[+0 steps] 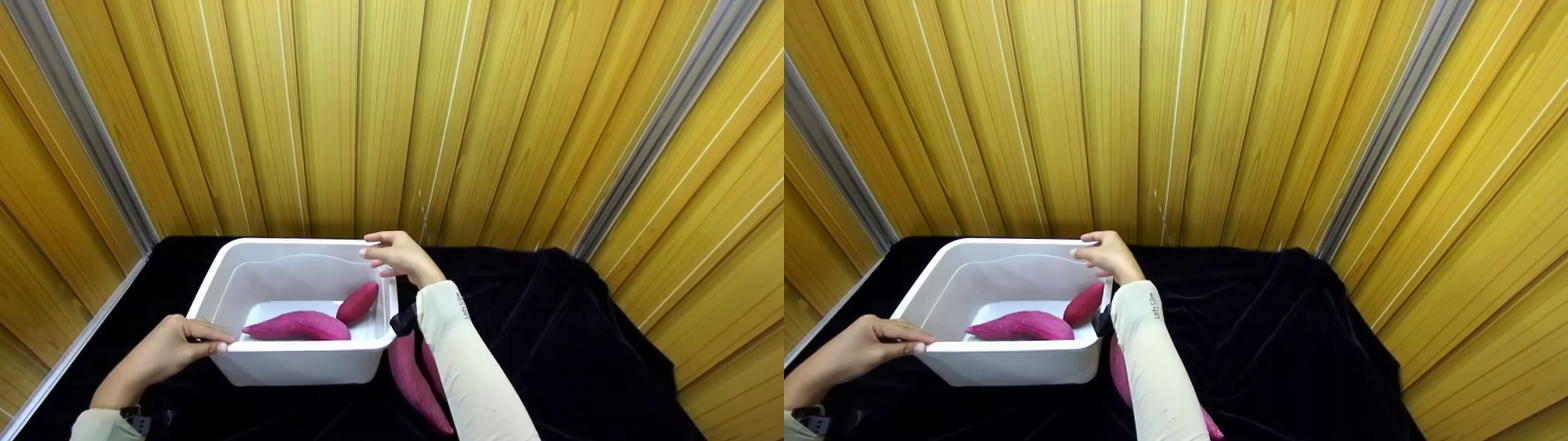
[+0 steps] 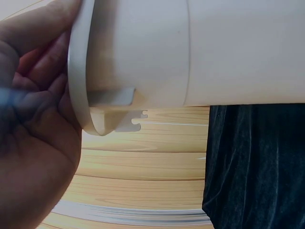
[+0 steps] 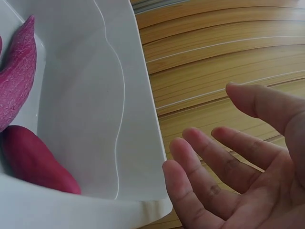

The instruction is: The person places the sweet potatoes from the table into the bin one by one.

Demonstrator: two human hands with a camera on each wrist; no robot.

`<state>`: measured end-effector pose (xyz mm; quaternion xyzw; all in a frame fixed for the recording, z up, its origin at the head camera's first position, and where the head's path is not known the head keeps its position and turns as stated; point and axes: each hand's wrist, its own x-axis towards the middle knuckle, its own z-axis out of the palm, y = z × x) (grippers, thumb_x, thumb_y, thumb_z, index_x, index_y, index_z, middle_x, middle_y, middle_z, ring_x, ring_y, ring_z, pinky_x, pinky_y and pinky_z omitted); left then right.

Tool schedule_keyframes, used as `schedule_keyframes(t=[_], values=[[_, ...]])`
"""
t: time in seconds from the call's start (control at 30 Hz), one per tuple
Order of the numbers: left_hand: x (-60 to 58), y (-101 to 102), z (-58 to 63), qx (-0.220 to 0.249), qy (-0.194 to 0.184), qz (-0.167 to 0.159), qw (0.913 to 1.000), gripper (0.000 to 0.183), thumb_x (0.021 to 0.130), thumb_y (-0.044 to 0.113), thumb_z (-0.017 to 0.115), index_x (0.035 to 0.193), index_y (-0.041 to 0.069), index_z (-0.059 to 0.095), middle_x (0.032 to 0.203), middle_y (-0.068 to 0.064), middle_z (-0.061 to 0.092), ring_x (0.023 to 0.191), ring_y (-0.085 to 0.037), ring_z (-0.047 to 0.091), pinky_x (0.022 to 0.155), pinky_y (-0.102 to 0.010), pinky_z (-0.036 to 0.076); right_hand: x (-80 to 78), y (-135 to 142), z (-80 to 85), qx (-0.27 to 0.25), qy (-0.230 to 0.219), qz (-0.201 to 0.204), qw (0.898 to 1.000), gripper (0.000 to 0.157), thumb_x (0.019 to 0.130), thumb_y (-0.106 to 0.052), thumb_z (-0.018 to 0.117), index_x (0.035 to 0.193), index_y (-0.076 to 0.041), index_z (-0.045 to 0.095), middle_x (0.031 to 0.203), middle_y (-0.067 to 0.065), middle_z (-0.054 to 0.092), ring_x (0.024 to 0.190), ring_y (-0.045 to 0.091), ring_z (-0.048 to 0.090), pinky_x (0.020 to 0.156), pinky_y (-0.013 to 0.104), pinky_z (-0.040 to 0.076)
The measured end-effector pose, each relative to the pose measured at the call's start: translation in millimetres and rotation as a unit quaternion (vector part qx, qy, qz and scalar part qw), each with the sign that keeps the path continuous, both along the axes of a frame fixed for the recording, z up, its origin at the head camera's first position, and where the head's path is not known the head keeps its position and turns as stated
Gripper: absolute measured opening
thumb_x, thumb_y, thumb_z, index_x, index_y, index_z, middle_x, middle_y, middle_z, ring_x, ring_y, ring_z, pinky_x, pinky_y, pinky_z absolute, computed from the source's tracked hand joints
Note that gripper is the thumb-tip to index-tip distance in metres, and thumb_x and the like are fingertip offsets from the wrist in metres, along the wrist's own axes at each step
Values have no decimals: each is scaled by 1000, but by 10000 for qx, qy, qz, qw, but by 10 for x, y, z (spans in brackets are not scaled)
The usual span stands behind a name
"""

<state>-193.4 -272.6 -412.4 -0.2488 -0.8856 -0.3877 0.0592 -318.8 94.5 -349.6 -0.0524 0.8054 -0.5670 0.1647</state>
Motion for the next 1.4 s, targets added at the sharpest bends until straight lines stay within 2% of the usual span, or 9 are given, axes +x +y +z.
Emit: schedule_keyframes(t=[0.1,0.2,0.47,0.77,0.93,1.03,1.13,1.4], values=[[-1,-14,-9,23,6,-11,10000,7,78,11,77,85,11,79,87,-10,75,85,7,62,74,-9,47,1,0,12,4,17,13,10000,52,87,-19,69,135,-7,53,123,11,63,98,23,66,75,32,56],[-2,-23,-11,-3,-9,14,10000,7,78,12,78,85,12,79,88,-10,75,86,7,62,75,-9,46,5,3,20,-45,36,1,10000,51,87,-19,70,134,-7,55,123,11,63,100,25,66,76,33,56],[-15,-34,-7,-75,-1,43,10000,8,78,13,78,85,12,79,88,-11,75,86,7,61,76,-9,46,2,59,-4,-137,14,-29,9999,49,86,-20,70,132,-9,57,126,11,62,109,32,63,89,43,53],[-34,-42,-6,-99,-42,63,9999,8,77,14,78,85,12,79,87,-11,75,85,7,61,75,-10,47,-14,200,-51,-150,26,-85,9998,52,87,-20,69,135,-7,54,128,13,61,116,38,59,87,42,54],[-66,-43,-33,-60,-31,4,10000,7,78,11,78,85,10,79,87,-12,75,85,8,61,74,-9,46,20,314,-89,-84,117,-145,9998,51,88,-19,67,135,-6,54,126,14,63,107,31,64,82,37,56],[-83,-51,-37,-44,17,-38,10000,7,78,9,77,85,9,79,87,-13,75,85,8,60,74,-8,45,37,395,-145,-92,127,-200,9997,50,88,-18,67,135,-5,54,124,14,64,99,24,66,76,32,56],[-83,-60,-31,-40,57,-39,10000,8,78,8,77,85,9,79,86,-11,75,85,9,60,73,-7,45,45,475,-227,-144,91,-298,9994,49,88,-19,67,133,-5,55,123,14,64,95,21,65,77,33,56],[-68,-76,-18,-116,-81,97,9999,9,78,11,78,86,12,79,87,-7,76,85,8,60,74,-9,46,76,652,-417,-131,69,-392,9991,48,88,-21,68,132,-7,56,124,14,64,98,22,65,81,37,56]])
